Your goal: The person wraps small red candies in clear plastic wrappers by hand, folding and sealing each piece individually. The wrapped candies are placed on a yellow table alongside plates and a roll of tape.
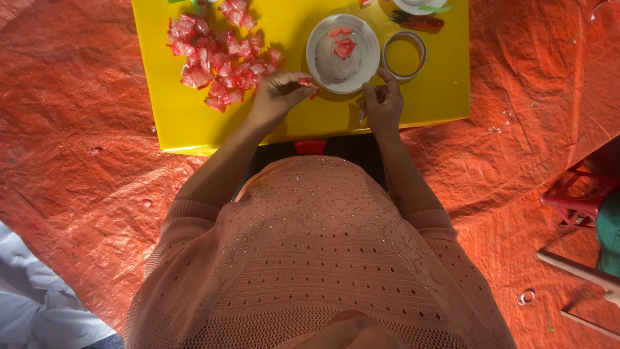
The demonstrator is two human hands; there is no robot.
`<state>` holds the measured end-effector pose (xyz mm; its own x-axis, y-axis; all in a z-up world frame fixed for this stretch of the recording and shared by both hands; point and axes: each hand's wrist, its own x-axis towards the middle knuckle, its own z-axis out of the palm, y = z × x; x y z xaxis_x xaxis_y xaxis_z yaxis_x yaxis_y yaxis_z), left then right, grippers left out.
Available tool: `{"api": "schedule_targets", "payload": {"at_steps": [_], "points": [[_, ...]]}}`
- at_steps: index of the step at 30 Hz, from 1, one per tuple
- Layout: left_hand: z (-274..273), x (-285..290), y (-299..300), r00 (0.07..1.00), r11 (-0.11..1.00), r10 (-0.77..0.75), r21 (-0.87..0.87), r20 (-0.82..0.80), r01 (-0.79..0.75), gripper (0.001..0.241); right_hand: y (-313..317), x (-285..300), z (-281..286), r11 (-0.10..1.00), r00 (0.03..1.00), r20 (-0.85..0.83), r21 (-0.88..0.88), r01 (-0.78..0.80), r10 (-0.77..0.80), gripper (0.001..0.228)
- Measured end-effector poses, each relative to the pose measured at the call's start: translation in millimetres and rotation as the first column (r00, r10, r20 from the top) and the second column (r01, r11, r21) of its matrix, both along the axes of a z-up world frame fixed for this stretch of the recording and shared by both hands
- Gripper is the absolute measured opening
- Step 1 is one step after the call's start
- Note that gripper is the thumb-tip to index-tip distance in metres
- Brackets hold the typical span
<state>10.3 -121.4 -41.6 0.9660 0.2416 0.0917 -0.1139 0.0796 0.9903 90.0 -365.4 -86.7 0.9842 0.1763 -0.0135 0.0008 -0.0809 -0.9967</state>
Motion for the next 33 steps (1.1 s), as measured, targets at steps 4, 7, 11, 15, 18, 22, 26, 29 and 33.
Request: {"api": "schedule_targets", "payload": {"at_steps": [4,7,11,15,18,22,26,29,33], "points": [[6.9,-11.6,-2.6,0.998,0.961,-0.056,-0.273,-0.008,0.051,0.025,1.4,-3.6,-8.5,1.0,0.993,0.12,-0.016,0.016,-0.014,0.034],[12.8,-19.6,0.8,0.995,0.952,-0.103,-0.29,0.006,0.1,0.032,-1.0,-0.9,-22.7,0.999,0.979,0.204,-0.028,0.02,-0.014,0.028],[20.8,-26.5,-5.6,0.993,0.956,-0.11,-0.269,0.047,0.118,0.037,-0.4,-4.4,-21.5,0.998,0.967,0.253,-0.051,0.023,-0.01,0.023],[36.0,-30.8,-8.7,0.996,0.949,-0.06,-0.306,0.066,0.077,0.033,-4.1,-8.6,-10.8,0.999,0.989,0.142,0.018,0.028,-0.03,0.015],[47.0,-34.8,-9.5,0.997,0.944,-0.069,-0.322,0.017,0.071,0.026,2.5,-23.4,26.3,0.998,0.998,0.055,0.053,-0.033,0.03,0.018],[47.9,-26.7,-13.0,0.995,0.925,-0.098,-0.37,-0.011,0.087,0.024,26.9,-33.8,97.3,0.976,0.975,0.106,0.079,-0.202,0.193,0.017],[40.3,4.4,-12.4,0.999,0.95,-0.048,-0.308,0.018,0.051,0.023,55.1,-9.6,106.9,0.962,0.967,0.121,0.13,-0.239,0.224,0.016],[22.7,37.3,-2.7,0.998,0.967,-0.041,-0.25,0.045,0.051,0.023,69.5,17.3,93.2,0.959,0.975,0.07,0.176,-0.221,0.212,0.019],[14.0,58.6,1.3,0.998,0.981,-0.051,-0.185,0.026,0.055,0.02,76.4,34.2,77.0,0.949,0.97,-0.096,0.247,-0.195,0.224,0.024]]}}
